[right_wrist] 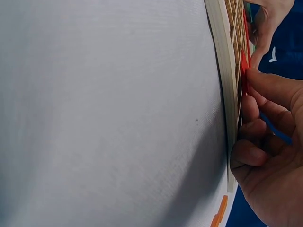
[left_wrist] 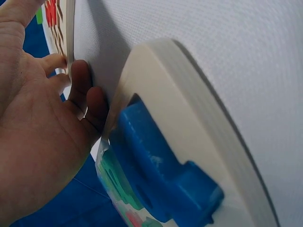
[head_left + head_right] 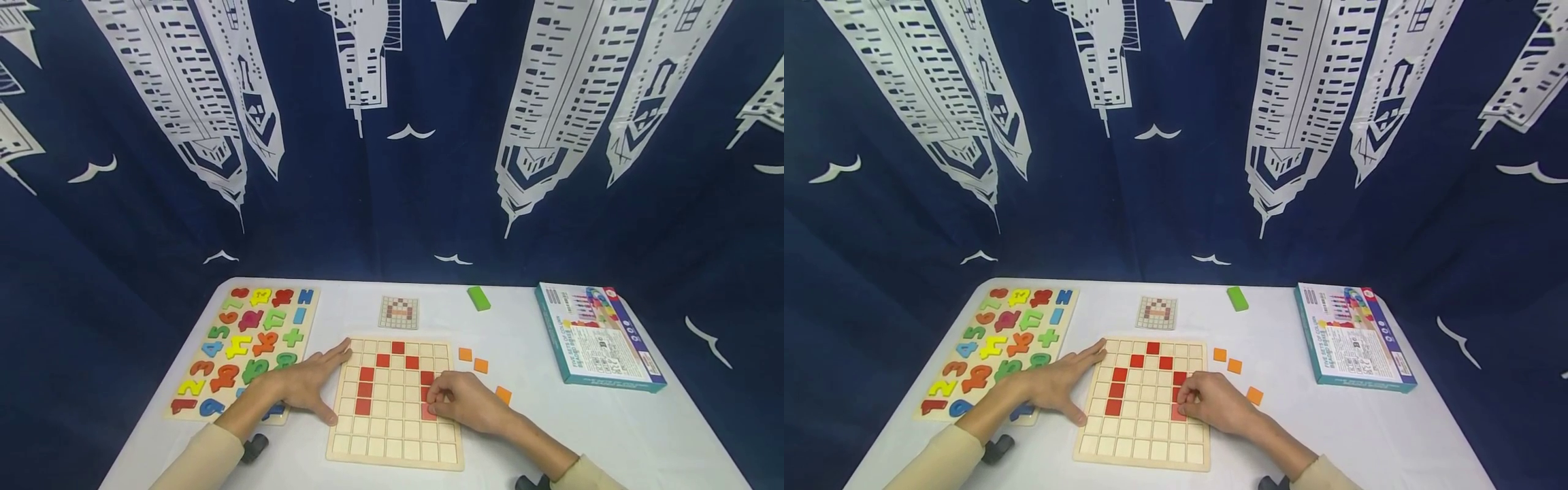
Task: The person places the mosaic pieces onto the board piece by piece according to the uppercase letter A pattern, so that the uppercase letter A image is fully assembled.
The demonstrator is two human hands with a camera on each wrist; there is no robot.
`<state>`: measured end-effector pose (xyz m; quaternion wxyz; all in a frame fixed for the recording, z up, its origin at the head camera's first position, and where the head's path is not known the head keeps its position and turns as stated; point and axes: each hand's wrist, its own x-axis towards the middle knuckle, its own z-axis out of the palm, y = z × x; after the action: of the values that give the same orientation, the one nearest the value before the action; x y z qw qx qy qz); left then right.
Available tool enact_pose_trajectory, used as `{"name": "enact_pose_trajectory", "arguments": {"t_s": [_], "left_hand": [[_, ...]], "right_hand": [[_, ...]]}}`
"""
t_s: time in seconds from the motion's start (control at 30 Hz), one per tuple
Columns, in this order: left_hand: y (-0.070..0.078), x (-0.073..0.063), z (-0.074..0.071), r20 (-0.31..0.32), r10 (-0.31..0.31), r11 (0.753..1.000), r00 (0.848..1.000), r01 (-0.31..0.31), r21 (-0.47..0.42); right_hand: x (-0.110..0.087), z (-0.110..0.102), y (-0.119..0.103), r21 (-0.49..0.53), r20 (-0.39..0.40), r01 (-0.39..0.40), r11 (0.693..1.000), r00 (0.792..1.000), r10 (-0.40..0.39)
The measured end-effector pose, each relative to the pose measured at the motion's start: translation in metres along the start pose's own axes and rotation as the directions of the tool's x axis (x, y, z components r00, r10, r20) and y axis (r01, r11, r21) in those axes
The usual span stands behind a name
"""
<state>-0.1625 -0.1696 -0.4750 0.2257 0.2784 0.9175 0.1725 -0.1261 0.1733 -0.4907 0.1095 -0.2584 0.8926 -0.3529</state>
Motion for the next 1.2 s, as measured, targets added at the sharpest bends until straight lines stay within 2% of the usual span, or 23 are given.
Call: {"name": "enact_pose_trajectory", "arguments": {"t_s": [0.57,0.73,0.97,1.1,1.2], "left_hand": [[0.002,-0.001,0.001,-0.004,0.014,1.000,1.000,-0.014,-0.011],[0.001,0.000,0.000,-0.007,0.019,1.000,1.000,-0.019,-0.010],[0.001,0.000,0.000,-0.005,0.021,1.000,1.000,-0.021,-0.007],[0.001,0.000,0.000,-0.003,0.018,1.000,1.000,-0.018,-0.005],[0.001,-0.001,0.000,-0.002,0.016,1.000,1.000,-0.016,-0.007]], "right_hand": [[0.000,0.001,0.000,-0.043,0.000,0.028,0.999,1.000,-0.028],[0.000,-0.006,0.002,-0.036,-0.014,0.024,0.999,1.000,-0.025],[0.004,-0.035,0.018,-0.048,-0.127,-0.016,0.999,0.992,0.009],[0.010,-0.050,0.032,-0.094,-0.206,-0.085,0.992,0.976,0.064],[0.013,-0.057,0.044,-0.129,-0.238,-0.160,0.979,0.963,0.127]]}}
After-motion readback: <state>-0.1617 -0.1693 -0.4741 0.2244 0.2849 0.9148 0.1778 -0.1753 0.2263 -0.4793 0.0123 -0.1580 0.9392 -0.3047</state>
